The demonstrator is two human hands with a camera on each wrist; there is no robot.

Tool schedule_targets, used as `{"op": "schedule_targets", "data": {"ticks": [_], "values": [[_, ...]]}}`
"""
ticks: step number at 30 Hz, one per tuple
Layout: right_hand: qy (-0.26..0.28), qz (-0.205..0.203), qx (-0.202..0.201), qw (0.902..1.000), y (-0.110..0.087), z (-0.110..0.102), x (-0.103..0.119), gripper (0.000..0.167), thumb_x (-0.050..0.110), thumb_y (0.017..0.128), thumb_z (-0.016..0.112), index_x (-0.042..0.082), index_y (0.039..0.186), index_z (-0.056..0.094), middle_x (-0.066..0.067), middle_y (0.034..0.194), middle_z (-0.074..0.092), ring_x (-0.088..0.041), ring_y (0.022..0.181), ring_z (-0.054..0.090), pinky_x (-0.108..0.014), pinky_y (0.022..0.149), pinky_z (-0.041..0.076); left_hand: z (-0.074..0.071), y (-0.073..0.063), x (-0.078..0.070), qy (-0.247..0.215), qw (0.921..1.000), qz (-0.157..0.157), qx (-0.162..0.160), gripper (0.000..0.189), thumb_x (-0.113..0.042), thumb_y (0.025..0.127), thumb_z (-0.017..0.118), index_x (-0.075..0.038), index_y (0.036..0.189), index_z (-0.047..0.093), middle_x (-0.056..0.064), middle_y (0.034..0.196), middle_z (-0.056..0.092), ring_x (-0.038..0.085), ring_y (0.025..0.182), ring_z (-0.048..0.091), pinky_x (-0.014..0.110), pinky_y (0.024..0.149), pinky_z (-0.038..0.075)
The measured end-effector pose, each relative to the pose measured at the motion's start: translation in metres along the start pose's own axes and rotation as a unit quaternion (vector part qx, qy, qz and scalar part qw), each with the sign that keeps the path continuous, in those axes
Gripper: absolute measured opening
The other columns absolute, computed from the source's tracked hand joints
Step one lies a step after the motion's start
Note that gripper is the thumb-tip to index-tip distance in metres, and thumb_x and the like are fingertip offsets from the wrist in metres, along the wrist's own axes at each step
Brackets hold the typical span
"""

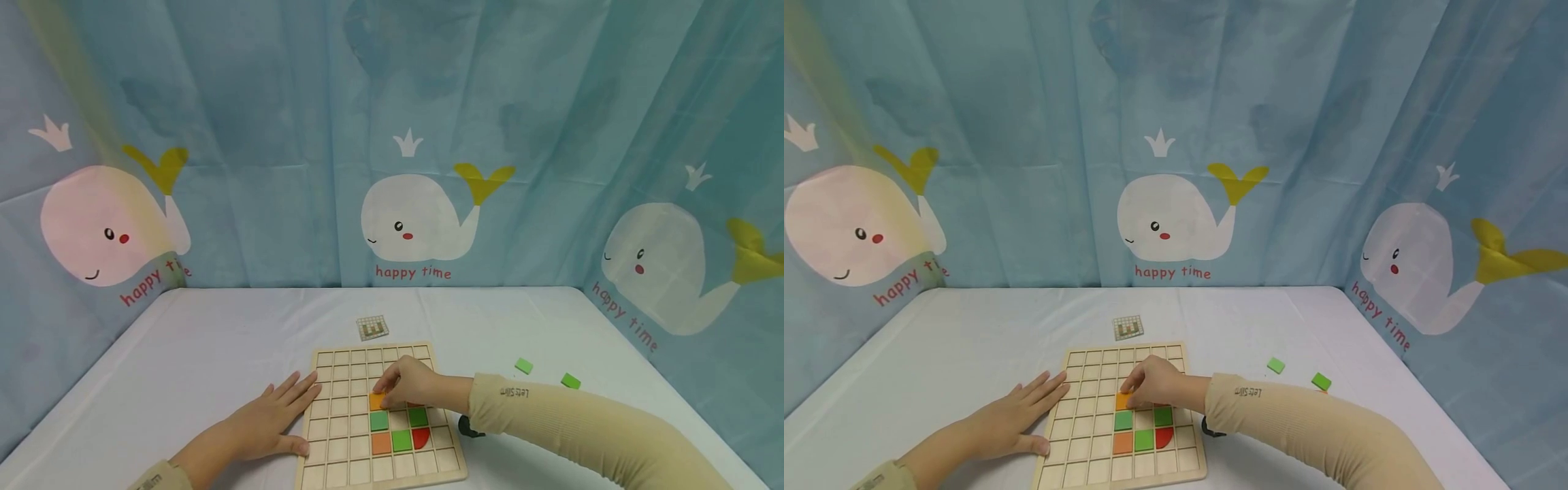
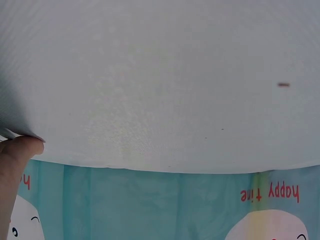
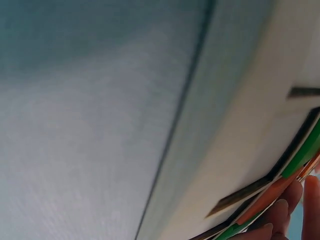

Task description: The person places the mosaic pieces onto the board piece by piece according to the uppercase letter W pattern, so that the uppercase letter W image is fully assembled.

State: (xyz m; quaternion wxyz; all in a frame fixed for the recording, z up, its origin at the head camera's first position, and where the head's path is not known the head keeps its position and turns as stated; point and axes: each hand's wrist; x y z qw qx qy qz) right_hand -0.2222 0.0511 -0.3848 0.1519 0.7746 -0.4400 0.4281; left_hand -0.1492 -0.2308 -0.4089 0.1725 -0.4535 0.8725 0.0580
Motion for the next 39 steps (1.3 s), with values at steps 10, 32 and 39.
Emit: {"op": "schedule_targets", "data": {"ticks": [10, 32, 39], "values": [[0.044, 0.001, 0.004, 0.9990, -0.002, -0.013, -0.008, 0.015, -0.004, 0.078, 0.077, 0.001, 0.092, 0.076, -0.001, 0.075, 0.060, -0.014, 0.070, 0.051, -0.025, 0.061, 0.045, 0.001, 0.003, -0.001, 0.000, 1.0000, 0.002, 0.002, 0.093, -0.059, 0.087, 0.058, 0.002, 0.151, 0.029, 0.023, 0.157, 0.020, 0.051, 0.139, 0.017, 0.073, 0.099, 0.025], [0.063, 0.028, -0.065, 0.9955, -0.038, -0.072, -0.025, 0.020, 0.009, 0.088, 0.071, 0.000, 0.106, 0.072, -0.002, 0.089, 0.061, -0.018, 0.080, 0.050, -0.041, 0.078, 0.048, 0.000, 0.001, 0.001, -0.007, 1.0000, -0.003, 0.006, 0.094, -0.059, 0.087, 0.059, 0.002, 0.151, 0.028, 0.023, 0.157, 0.018, 0.052, 0.140, 0.015, 0.074, 0.098, 0.023], [0.069, 0.042, -0.084, 0.9932, -0.053, -0.092, -0.035, 0.025, 0.012, 0.090, 0.069, -0.002, 0.112, 0.069, -0.004, 0.098, 0.062, -0.018, 0.089, 0.055, -0.048, 0.089, 0.047, -0.001, 0.001, 0.001, -0.006, 1.0000, -0.002, 0.005, 0.094, -0.058, 0.087, 0.060, 0.003, 0.151, 0.029, 0.024, 0.157, 0.019, 0.052, 0.139, 0.016, 0.075, 0.098, 0.023]]}}
Point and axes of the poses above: each hand's wrist, its own y-axis towards the middle knuckle, its own z-axis out of the palm, x = y × z
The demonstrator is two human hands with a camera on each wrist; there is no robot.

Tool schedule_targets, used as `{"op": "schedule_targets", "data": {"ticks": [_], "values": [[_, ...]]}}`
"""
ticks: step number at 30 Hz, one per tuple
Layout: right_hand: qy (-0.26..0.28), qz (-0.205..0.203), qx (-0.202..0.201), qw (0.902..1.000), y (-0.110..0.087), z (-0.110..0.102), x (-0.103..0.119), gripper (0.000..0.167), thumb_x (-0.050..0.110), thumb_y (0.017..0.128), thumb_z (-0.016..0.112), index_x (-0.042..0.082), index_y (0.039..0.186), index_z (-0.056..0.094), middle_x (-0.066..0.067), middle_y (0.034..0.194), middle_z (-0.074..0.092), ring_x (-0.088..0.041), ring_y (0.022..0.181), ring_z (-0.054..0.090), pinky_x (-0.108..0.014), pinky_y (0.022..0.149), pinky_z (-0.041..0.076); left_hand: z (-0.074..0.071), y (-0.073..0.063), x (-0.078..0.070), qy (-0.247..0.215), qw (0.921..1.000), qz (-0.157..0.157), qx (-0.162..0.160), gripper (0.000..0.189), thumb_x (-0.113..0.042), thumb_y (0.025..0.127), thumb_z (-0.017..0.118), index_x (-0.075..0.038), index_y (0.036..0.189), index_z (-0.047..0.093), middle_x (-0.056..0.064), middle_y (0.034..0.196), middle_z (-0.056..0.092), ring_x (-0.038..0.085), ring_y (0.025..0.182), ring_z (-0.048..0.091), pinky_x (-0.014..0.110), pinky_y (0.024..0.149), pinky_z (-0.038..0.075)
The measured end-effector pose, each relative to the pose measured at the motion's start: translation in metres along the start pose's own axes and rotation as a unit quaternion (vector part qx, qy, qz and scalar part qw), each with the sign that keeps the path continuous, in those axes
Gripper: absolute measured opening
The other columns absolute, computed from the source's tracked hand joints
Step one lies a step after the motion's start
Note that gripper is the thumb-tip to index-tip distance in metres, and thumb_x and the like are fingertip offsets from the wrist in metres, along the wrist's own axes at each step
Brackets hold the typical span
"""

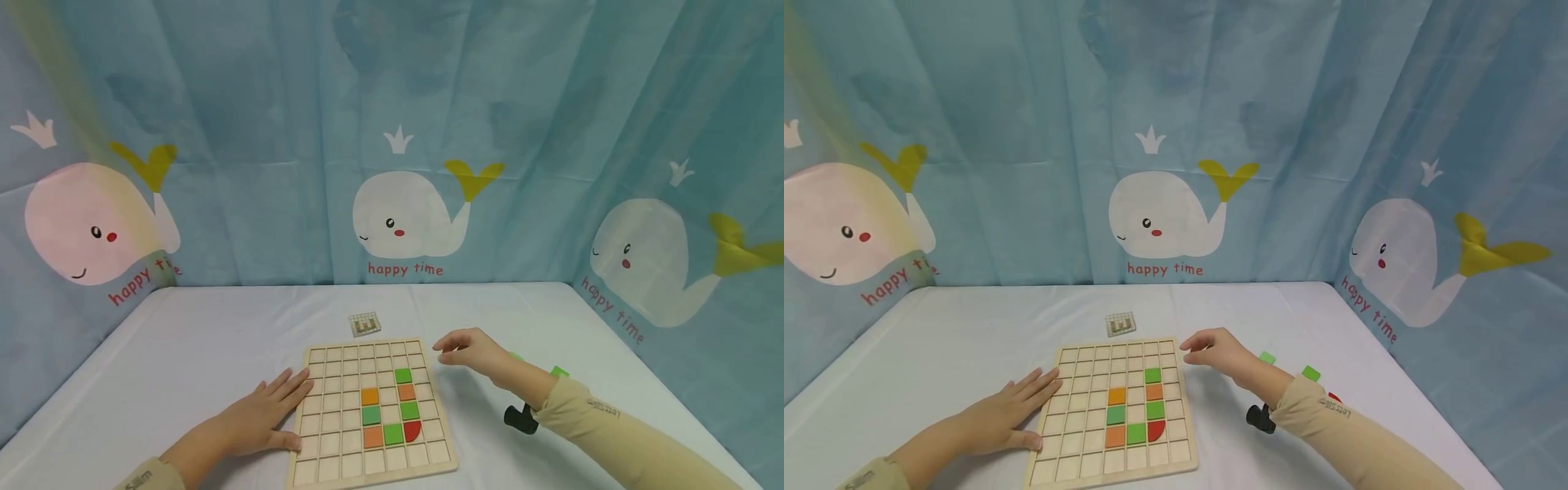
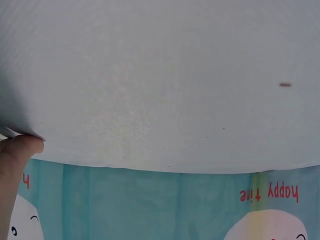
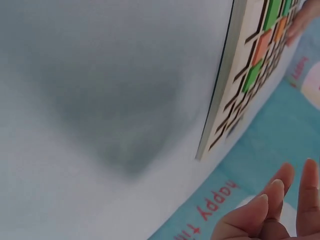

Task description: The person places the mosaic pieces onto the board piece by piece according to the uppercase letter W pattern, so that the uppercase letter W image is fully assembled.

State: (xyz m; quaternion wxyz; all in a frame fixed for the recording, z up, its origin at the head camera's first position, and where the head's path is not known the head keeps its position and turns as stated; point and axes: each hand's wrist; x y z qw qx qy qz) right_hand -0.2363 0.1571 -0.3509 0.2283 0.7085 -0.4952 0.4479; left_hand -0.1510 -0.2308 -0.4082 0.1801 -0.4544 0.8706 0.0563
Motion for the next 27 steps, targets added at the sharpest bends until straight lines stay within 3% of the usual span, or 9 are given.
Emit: {"op": "schedule_targets", "data": {"ticks": [12, 21, 27], "values": [[-0.015, 0.033, -0.017, 0.9992, -0.011, -0.031, -0.014, 0.034, 0.019, 0.096, 0.062, -0.002, 0.124, 0.062, -0.018, 0.127, 0.059, -0.030, 0.115, 0.055, -0.053, 0.092, 0.044, -0.001, 0.000, 0.000, -0.004, 1.0000, 0.003, 0.006, 0.093, -0.058, 0.087, 0.059, 0.003, 0.151, 0.028, 0.025, 0.157, 0.019, 0.053, 0.139, 0.015, 0.075, 0.098, 0.022], [-0.011, 0.049, -0.033, 0.9982, -0.016, -0.048, -0.024, 0.039, 0.021, 0.098, 0.060, -0.003, 0.127, 0.059, -0.021, 0.133, 0.055, -0.034, 0.119, 0.053, -0.052, 0.093, 0.044, 0.000, 0.000, 0.002, -0.004, 0.9999, 0.004, 0.009, 0.093, -0.058, 0.088, 0.059, 0.003, 0.151, 0.027, 0.025, 0.157, 0.018, 0.053, 0.139, 0.015, 0.075, 0.097, 0.022], [-0.012, 0.039, -0.034, 0.9986, -0.022, -0.060, -0.030, 0.043, 0.023, 0.099, 0.058, -0.006, 0.130, 0.055, -0.025, 0.136, 0.051, -0.040, 0.124, 0.048, -0.055, 0.095, 0.042, 0.001, 0.001, 0.003, -0.005, 0.9999, 0.004, 0.009, 0.093, -0.058, 0.088, 0.059, 0.002, 0.151, 0.027, 0.024, 0.157, 0.018, 0.053, 0.139, 0.015, 0.075, 0.097, 0.023]]}}
Point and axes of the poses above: each hand's wrist, its own y-axis towards the middle knuckle, its own z-axis out of the palm, x = y × z
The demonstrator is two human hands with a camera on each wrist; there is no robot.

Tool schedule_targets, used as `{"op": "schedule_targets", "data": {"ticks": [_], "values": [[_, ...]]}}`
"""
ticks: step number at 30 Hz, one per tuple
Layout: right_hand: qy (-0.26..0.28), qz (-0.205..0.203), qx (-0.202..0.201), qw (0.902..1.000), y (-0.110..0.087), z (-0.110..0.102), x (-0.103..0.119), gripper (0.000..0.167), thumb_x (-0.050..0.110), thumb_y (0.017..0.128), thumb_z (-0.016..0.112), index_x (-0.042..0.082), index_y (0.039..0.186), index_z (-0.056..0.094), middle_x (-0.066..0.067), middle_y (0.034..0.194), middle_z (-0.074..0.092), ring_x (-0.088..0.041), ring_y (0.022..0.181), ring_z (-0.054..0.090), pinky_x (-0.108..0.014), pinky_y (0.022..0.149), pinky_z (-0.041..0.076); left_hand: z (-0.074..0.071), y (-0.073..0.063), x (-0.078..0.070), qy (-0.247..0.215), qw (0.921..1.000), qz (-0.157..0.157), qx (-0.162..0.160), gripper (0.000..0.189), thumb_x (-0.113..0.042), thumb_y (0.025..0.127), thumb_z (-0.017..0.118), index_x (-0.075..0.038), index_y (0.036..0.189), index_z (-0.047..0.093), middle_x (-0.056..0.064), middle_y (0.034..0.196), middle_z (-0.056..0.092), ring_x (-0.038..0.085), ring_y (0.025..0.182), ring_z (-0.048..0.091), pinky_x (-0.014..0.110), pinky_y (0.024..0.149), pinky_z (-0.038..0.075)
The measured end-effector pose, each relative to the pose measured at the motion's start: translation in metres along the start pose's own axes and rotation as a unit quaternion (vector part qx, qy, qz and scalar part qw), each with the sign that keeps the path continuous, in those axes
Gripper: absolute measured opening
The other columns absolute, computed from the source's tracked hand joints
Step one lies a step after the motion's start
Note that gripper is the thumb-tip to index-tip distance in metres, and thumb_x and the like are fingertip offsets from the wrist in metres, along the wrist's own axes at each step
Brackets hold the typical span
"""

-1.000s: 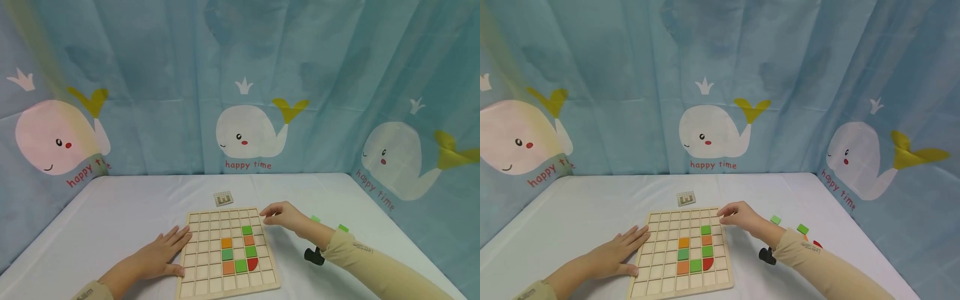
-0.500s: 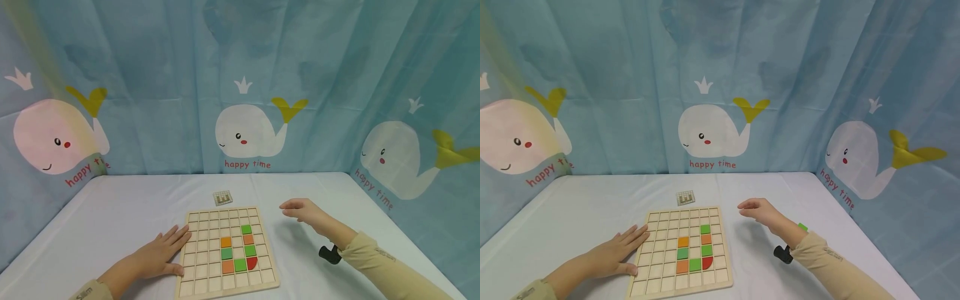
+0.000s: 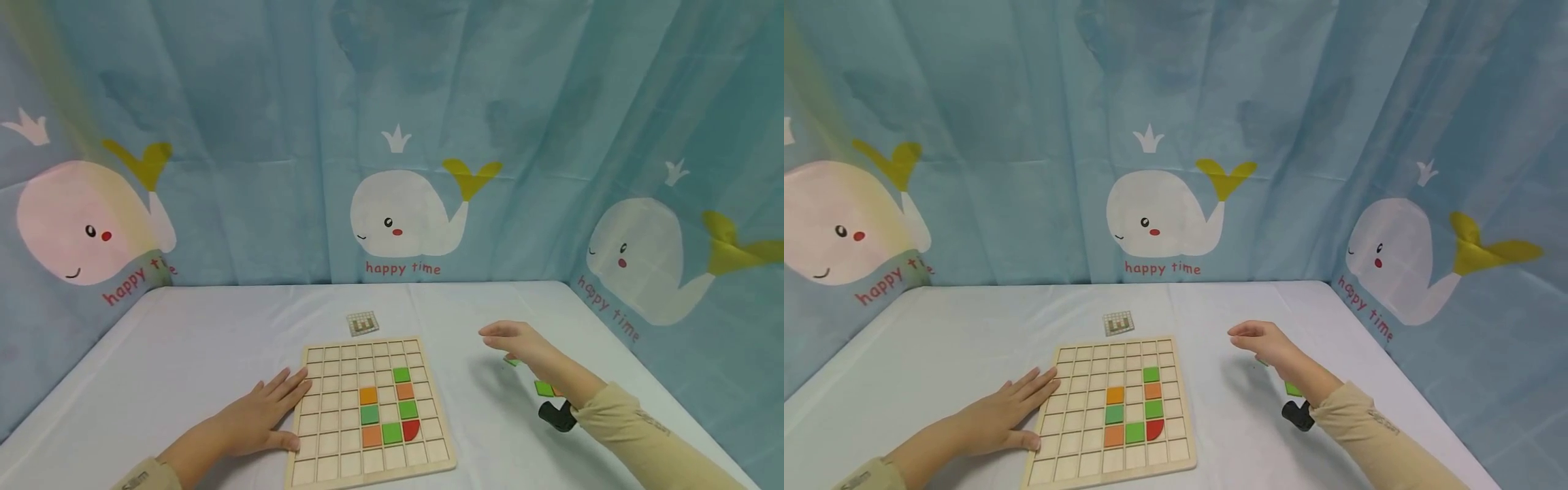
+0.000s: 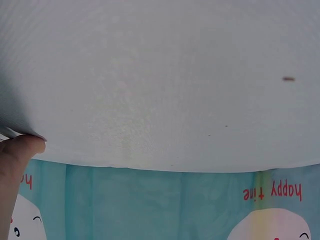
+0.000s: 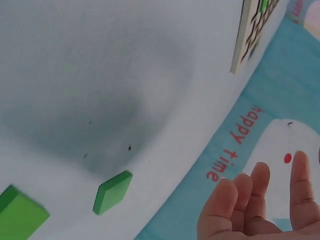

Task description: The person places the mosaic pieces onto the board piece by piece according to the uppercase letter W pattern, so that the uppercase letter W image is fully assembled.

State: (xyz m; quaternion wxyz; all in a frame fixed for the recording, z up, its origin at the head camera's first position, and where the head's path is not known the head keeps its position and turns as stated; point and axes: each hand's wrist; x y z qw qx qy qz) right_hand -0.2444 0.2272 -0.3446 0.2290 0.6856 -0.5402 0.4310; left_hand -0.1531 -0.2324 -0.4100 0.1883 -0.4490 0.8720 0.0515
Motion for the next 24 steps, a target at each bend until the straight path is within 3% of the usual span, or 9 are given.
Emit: {"op": "schedule_targets", "data": {"ticks": [7, 14, 24], "values": [[0.000, 0.003, -0.004, 1.0000, -0.005, -0.011, -0.008, 0.044, 0.024, 0.099, 0.059, -0.005, 0.131, 0.054, -0.025, 0.138, 0.049, -0.041, 0.125, 0.047, -0.055, 0.095, 0.042, 0.001, -0.001, 0.000, 0.001, 1.0000, 0.002, 0.002, 0.093, -0.058, 0.088, 0.058, 0.002, 0.151, 0.027, 0.024, 0.157, 0.017, 0.053, 0.139, 0.015, 0.075, 0.097, 0.022], [-0.015, -0.019, 0.009, 0.9997, -0.012, -0.024, -0.016, 0.044, 0.024, 0.100, 0.057, -0.006, 0.132, 0.053, -0.026, 0.138, 0.049, -0.040, 0.122, 0.049, -0.056, 0.094, 0.042, 0.002, -0.002, 0.001, 0.007, 1.0000, -0.001, 0.000, 0.093, -0.058, 0.087, 0.059, 0.003, 0.151, 0.029, 0.024, 0.157, 0.019, 0.053, 0.139, 0.016, 0.075, 0.097, 0.023], [-0.060, -0.033, 0.026, 0.9973, -0.023, -0.047, -0.031, 0.044, 0.023, 0.098, 0.060, -0.004, 0.132, 0.054, -0.025, 0.132, 0.053, -0.037, 0.116, 0.053, -0.051, 0.090, 0.047, 0.000, -0.001, 0.000, 0.012, 0.9999, -0.001, -0.007, 0.094, -0.059, 0.087, 0.058, 0.002, 0.151, 0.029, 0.024, 0.157, 0.019, 0.052, 0.140, 0.016, 0.074, 0.098, 0.023]]}}
Point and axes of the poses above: each hand's wrist, its own y-axis towards the middle knuckle, its own z-axis out of the palm, x = y × z
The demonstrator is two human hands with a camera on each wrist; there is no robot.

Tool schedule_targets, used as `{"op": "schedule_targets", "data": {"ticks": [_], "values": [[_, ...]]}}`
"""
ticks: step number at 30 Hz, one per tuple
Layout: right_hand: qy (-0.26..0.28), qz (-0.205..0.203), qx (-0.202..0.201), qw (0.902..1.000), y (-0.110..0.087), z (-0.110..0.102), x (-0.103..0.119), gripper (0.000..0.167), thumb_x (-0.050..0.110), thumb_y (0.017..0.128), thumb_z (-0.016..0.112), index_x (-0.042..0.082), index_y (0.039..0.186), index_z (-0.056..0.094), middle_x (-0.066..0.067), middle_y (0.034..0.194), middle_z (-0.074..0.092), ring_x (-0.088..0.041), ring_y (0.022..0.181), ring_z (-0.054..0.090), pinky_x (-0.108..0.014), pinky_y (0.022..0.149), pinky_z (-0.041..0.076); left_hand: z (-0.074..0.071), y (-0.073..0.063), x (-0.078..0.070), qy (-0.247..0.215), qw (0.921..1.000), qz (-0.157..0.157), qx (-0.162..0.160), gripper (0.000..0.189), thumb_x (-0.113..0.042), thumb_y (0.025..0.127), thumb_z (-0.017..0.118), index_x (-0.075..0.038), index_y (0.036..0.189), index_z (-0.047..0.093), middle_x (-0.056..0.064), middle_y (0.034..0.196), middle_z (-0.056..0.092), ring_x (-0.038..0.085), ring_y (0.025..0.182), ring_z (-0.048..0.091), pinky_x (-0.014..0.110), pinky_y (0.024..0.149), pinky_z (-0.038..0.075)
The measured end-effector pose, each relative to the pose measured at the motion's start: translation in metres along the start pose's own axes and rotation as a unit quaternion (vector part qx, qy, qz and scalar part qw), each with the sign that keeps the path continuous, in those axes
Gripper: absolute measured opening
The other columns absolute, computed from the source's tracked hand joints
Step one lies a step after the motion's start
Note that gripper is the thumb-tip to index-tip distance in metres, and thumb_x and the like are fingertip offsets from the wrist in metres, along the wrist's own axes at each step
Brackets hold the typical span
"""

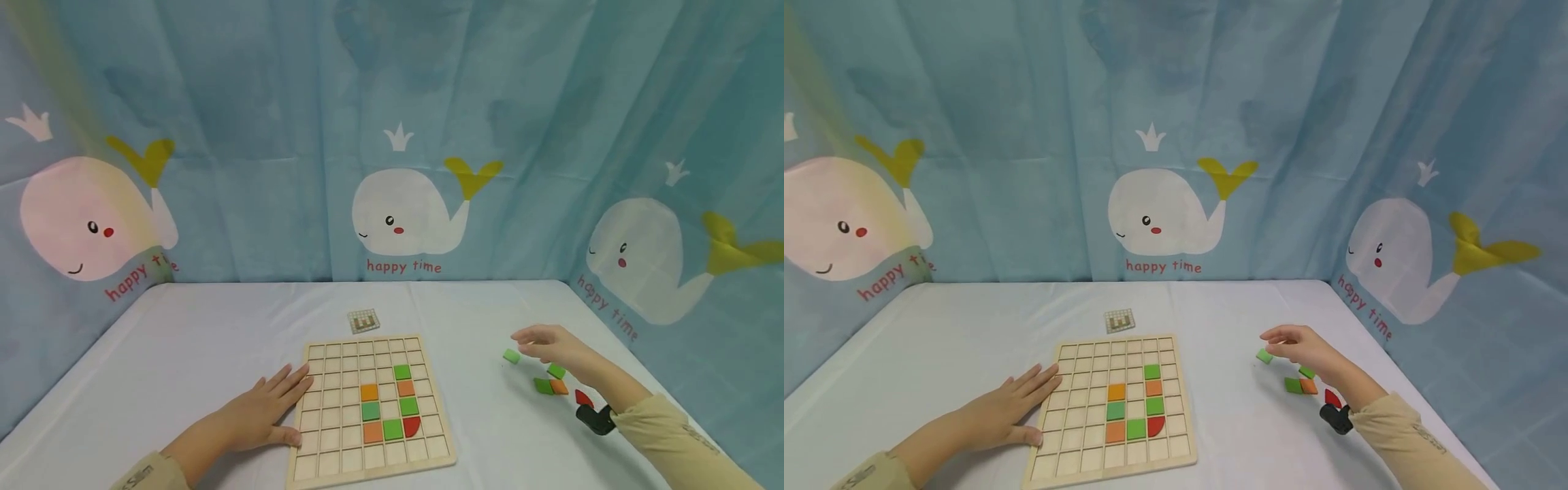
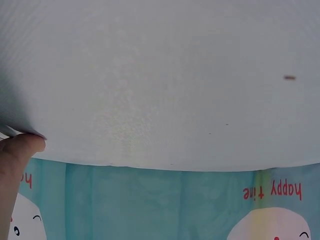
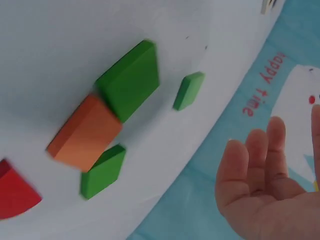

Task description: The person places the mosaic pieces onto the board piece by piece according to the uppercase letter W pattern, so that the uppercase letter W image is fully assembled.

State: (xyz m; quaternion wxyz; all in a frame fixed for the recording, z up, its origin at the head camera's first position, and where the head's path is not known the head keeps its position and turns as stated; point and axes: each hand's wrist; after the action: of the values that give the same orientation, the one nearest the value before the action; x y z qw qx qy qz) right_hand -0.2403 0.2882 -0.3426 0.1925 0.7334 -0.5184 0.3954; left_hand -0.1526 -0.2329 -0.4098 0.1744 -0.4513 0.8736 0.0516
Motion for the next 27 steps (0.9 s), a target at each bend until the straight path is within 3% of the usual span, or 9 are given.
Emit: {"op": "schedule_targets", "data": {"ticks": [11, 17, 20, 24, 27], "values": [[-0.019, -0.018, 0.000, 0.9997, 0.001, -0.012, -0.026, 0.044, 0.017, 0.094, 0.066, -0.007, 0.129, 0.056, -0.028, 0.131, 0.052, -0.039, 0.114, 0.054, -0.050, 0.090, 0.049, 0.000, 0.001, 0.000, 0.004, 1.0000, -0.004, 0.006, 0.094, -0.060, 0.087, 0.058, 0.002, 0.151, 0.028, 0.023, 0.157, 0.018, 0.052, 0.140, 0.015, 0.074, 0.099, 0.023], [-0.036, -0.049, 0.039, 0.9973, 0.017, -0.015, -0.040, 0.045, 0.013, 0.091, 0.068, -0.007, 0.130, 0.056, -0.026, 0.125, 0.056, -0.037, 0.110, 0.056, -0.039, 0.084, 0.051, 0.000, 0.001, -0.001, 0.001, 1.0000, -0.002, 0.006, 0.094, -0.060, 0.087, 0.058, 0.002, 0.151, 0.028, 0.023, 0.157, 0.019, 0.052, 0.140, 0.016, 0.074, 0.099, 0.023], [-0.055, -0.059, 0.062, 0.9949, 0.027, -0.015, -0.045, 0.047, 0.011, 0.090, 0.069, -0.008, 0.130, 0.055, -0.024, 0.120, 0.058, -0.040, 0.110, 0.056, -0.042, 0.084, 0.051, 0.000, 0.001, -0.001, 0.002, 1.0000, -0.001, 0.004, 0.094, -0.060, 0.087, 0.058, 0.001, 0.151, 0.028, 0.023, 0.157, 0.019, 0.052, 0.140, 0.016, 0.074, 0.098, 0.023], [-0.071, -0.036, 0.091, 0.9927, 0.040, -0.016, -0.049, 0.051, 0.014, 0.086, 0.075, -0.002, 0.131, 0.056, -0.021, 0.121, 0.057, -0.039, 0.112, 0.053, -0.047, 0.090, 0.048, 0.001, 0.001, -0.001, 0.004, 1.0000, -0.002, 0.002, 0.094, -0.060, 0.087, 0.058, 0.001, 0.151, 0.028, 0.023, 0.157, 0.019, 0.052, 0.140, 0.016, 0.074, 0.099, 0.023], [-0.067, -0.005, 0.122, 0.9903, 0.049, -0.017, -0.051, 0.054, 0.014, 0.084, 0.077, 0.002, 0.132, 0.056, -0.015, 0.118, 0.054, -0.030, 0.107, 0.050, -0.041, 0.085, 0.047, 0.001, 0.001, -0.001, 0.004, 1.0000, -0.002, -0.001, 0.094, -0.060, 0.086, 0.059, 0.002, 0.151, 0.029, 0.023, 0.157, 0.020, 0.052, 0.140, 0.016, 0.074, 0.098, 0.023]]}}
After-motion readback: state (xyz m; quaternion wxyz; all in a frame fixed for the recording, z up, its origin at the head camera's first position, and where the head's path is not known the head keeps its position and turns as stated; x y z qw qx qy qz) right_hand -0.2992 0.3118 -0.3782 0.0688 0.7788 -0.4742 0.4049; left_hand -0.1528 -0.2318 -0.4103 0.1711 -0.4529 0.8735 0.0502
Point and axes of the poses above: each hand's wrist, its own y-axis towards the middle knuckle, its own z-axis out of the palm, x = y × z
